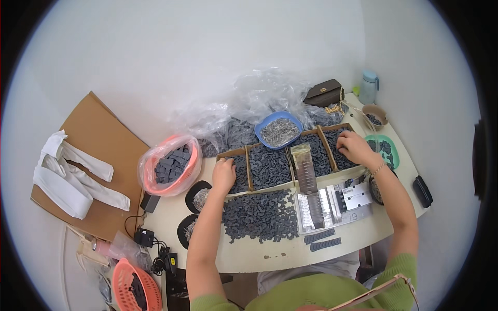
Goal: The person assembles small gray components into a mechanical device on a desk by hand, picking up pieces from various containers.
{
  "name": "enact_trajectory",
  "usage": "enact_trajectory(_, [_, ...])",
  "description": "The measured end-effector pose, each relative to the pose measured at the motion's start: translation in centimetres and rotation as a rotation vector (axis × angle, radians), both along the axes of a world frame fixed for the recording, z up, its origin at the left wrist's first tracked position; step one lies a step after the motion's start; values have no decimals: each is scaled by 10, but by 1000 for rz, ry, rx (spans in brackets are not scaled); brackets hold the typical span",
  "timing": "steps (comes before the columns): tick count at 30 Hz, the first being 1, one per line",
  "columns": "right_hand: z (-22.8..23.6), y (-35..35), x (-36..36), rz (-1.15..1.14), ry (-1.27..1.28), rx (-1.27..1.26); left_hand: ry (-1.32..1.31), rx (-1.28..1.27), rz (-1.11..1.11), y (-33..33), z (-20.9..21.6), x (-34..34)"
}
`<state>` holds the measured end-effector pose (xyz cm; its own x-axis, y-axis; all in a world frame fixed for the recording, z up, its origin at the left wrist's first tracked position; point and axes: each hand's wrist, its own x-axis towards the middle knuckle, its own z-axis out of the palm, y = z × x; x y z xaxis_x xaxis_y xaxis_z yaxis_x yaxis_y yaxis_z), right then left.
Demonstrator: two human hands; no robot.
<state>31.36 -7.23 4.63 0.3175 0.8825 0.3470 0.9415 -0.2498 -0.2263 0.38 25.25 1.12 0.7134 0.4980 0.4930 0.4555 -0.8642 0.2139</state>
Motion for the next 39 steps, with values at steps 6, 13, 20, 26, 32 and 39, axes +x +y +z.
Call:
enact_trajectory(6, [28,-23,-58,44,395,217,69,-86,14,-2,-3,9])
enact_trajectory(13, [8,-38,-119,356,613,43,-185,-135,73,-29,23,-3])
enact_trajectory(20, [-13,-33,-136,379,564,77,-48,-731,-522,-202,7,-9])
enact_trajectory(26, [-20,-37,-139,437,507,65,-16,-477,-559,-229,-14,-7])
enact_trajectory(32, [-23,-40,-146,402,432,-11,-27,-270,-579,-238,-5,-13])
enact_trajectory(39, [-38,-33,-154,386,233,111,-62,-236,-667,-232,-10,-7])
